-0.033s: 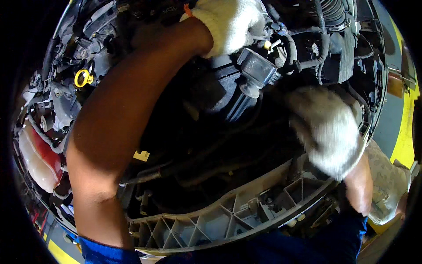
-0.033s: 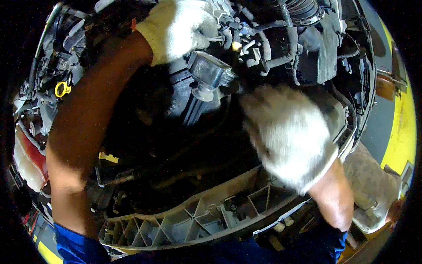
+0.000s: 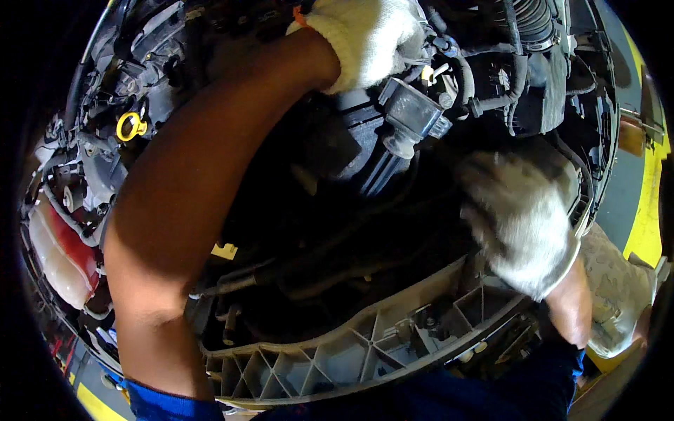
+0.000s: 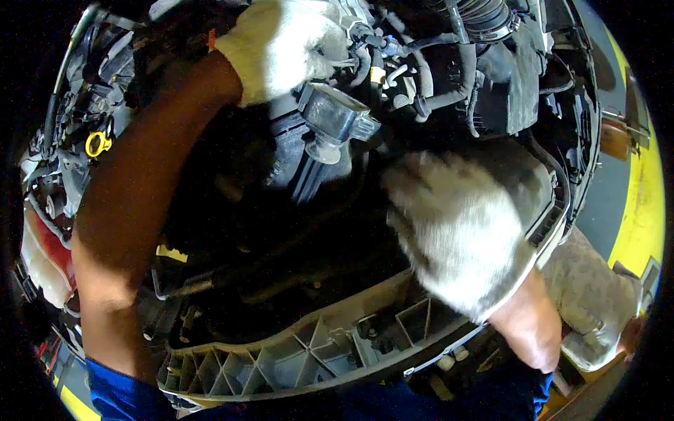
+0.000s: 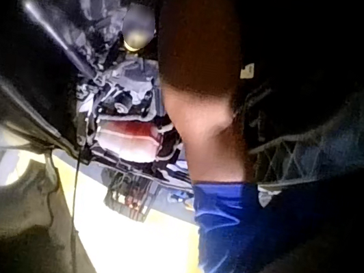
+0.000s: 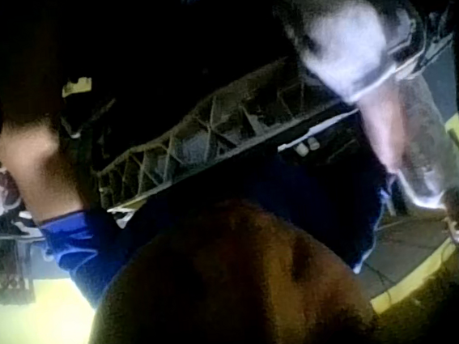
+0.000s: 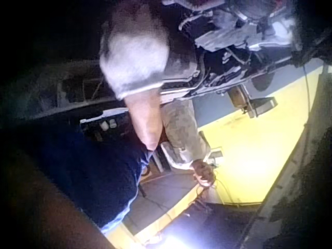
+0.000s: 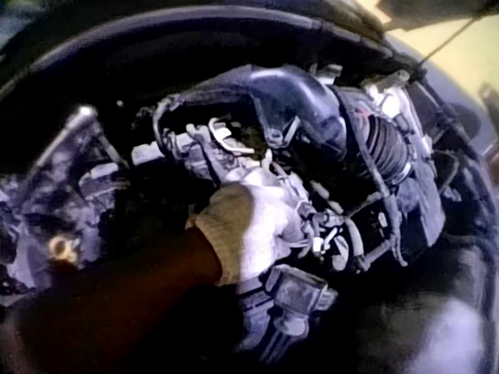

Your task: The person works on a car engine using a socket wrench and by hand, loosening and tightening bolts and manipulating engine components.

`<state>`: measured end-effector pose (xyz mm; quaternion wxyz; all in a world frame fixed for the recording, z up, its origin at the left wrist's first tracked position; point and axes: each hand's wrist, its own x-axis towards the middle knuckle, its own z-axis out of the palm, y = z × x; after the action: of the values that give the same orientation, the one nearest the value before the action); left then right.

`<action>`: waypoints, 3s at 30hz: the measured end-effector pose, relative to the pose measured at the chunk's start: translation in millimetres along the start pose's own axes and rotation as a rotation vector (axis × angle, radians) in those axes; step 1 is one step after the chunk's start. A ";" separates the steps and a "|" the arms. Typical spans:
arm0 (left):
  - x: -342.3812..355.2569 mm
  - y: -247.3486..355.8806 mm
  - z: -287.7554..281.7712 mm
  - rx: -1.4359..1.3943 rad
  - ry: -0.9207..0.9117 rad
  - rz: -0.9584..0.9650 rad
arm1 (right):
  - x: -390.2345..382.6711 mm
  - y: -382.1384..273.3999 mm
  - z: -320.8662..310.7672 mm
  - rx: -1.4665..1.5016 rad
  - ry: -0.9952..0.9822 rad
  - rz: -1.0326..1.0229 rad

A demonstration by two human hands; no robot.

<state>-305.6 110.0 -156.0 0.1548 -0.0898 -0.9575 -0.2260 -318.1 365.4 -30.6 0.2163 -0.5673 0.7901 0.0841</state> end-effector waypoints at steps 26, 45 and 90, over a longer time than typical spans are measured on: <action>-3.2 -0.9 8.1 0.035 0.113 0.093 | 48.3 13.2 6.3 0.333 -0.090 0.300; -2.4 -1.7 6.5 -0.062 0.110 0.106 | 63.1 28.0 33.7 0.535 0.023 0.227; 8.0 13.3 12.8 0.417 -0.005 -0.024 | 57.3 29.9 41.7 0.222 0.084 0.007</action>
<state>-313.1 128.5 -158.8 0.1651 -0.0449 -0.9850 -0.0243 -350.8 342.2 -96.2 0.2442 -0.5399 0.8050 -0.0272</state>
